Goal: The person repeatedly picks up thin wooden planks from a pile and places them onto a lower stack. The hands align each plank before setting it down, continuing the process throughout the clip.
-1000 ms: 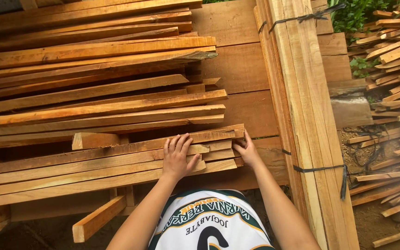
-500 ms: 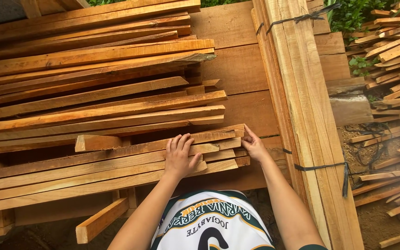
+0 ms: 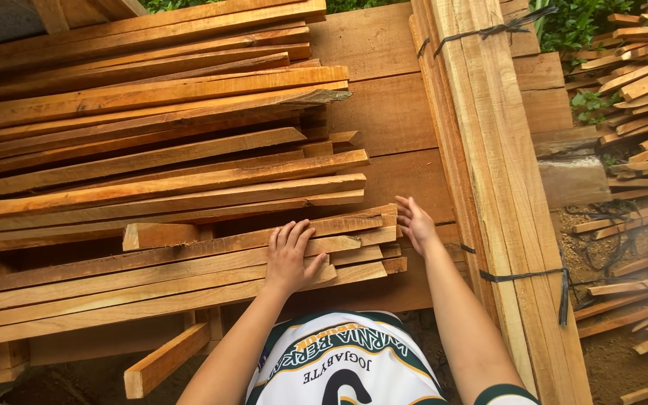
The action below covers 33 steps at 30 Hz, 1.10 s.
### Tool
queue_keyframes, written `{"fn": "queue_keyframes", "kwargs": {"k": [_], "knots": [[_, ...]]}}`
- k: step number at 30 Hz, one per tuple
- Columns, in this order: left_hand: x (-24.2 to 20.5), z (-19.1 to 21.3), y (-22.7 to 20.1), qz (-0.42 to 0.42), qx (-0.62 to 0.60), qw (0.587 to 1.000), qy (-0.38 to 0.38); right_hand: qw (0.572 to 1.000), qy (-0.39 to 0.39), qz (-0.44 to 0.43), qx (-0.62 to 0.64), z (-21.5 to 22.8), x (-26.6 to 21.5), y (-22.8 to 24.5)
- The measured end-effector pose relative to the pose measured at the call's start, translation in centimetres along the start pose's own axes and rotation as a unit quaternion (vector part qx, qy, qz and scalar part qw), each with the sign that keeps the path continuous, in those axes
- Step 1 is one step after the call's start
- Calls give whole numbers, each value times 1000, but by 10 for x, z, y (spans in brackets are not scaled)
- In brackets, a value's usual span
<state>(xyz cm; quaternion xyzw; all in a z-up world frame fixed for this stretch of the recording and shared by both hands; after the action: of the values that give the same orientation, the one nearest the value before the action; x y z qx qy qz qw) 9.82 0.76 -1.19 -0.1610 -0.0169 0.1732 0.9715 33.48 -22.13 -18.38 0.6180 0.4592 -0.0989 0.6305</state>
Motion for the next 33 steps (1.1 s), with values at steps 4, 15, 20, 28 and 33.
{"fn": "queue_keyframes", "kwargs": {"k": [4, 15, 20, 28, 33], "knots": [[2, 7, 2, -5, -10, 1000, 3, 983, -12, 52, -175, -49, -27, 31], [10, -1, 3, 12, -13, 1000, -12, 991, -84, -19, -98, -44, -18, 14], [15, 1, 2, 10, -19, 1000, -22, 996, -52, 6, -73, -64, -69, 58], [12, 1, 3, 21, -34, 999, -18, 990, -33, 32, -132, -29, -81, -5], [14, 4, 2, 35, -46, 998, 0, 998, -39, 52, -27, -15, -80, -49]]}}
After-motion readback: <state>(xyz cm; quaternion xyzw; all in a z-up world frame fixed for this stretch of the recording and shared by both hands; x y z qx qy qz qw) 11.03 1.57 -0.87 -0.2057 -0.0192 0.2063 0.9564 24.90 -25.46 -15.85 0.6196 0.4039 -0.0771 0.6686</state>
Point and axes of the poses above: each hand's wrist, its own x-axis towards the middle knuckle, its own z-axis out of the back of the hand, y = z × x, the point moved 5 cm from there along x, towards the middle knuckle, and after that the axes turned 2 degrees about -x, right-handed, at the moved point
